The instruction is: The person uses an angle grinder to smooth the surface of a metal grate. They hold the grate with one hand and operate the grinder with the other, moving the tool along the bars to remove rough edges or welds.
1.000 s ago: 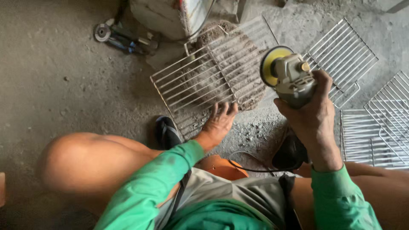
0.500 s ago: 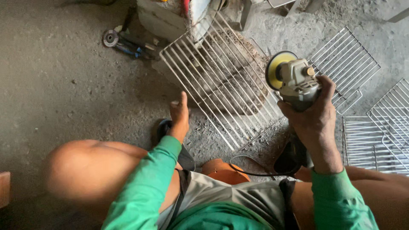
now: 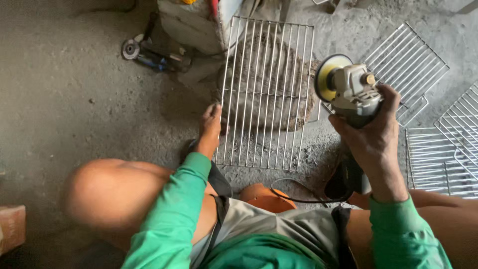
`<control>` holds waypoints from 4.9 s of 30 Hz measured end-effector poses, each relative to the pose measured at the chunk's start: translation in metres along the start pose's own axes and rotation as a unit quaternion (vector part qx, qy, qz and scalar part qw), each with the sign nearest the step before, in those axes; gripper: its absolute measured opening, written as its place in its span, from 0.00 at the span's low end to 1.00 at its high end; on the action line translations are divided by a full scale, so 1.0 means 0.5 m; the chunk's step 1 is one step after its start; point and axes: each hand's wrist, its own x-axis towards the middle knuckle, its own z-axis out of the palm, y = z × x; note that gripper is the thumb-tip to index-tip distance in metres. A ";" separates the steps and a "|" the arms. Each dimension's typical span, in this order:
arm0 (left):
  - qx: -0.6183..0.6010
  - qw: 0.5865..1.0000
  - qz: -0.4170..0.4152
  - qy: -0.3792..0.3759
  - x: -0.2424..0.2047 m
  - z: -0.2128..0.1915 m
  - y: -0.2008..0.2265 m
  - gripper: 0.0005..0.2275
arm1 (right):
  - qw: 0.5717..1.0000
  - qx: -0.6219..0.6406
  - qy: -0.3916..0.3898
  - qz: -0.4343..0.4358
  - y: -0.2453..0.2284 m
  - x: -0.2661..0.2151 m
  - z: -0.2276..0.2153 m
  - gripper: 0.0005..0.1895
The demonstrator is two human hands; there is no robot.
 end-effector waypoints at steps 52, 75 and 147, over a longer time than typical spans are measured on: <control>0.017 0.932 0.270 -0.239 -0.420 0.241 0.450 0.29 | 0.991 -0.107 -0.047 -0.061 -0.144 0.020 -0.117 0.48; 0.226 0.887 0.361 -0.180 -0.476 0.287 0.439 0.09 | 0.874 -0.378 -0.079 -0.296 -0.274 0.117 -0.180 0.37; 0.203 0.889 0.371 -0.176 -0.456 0.273 0.418 0.08 | 0.851 -0.423 -0.084 -0.299 -0.297 0.105 -0.170 0.36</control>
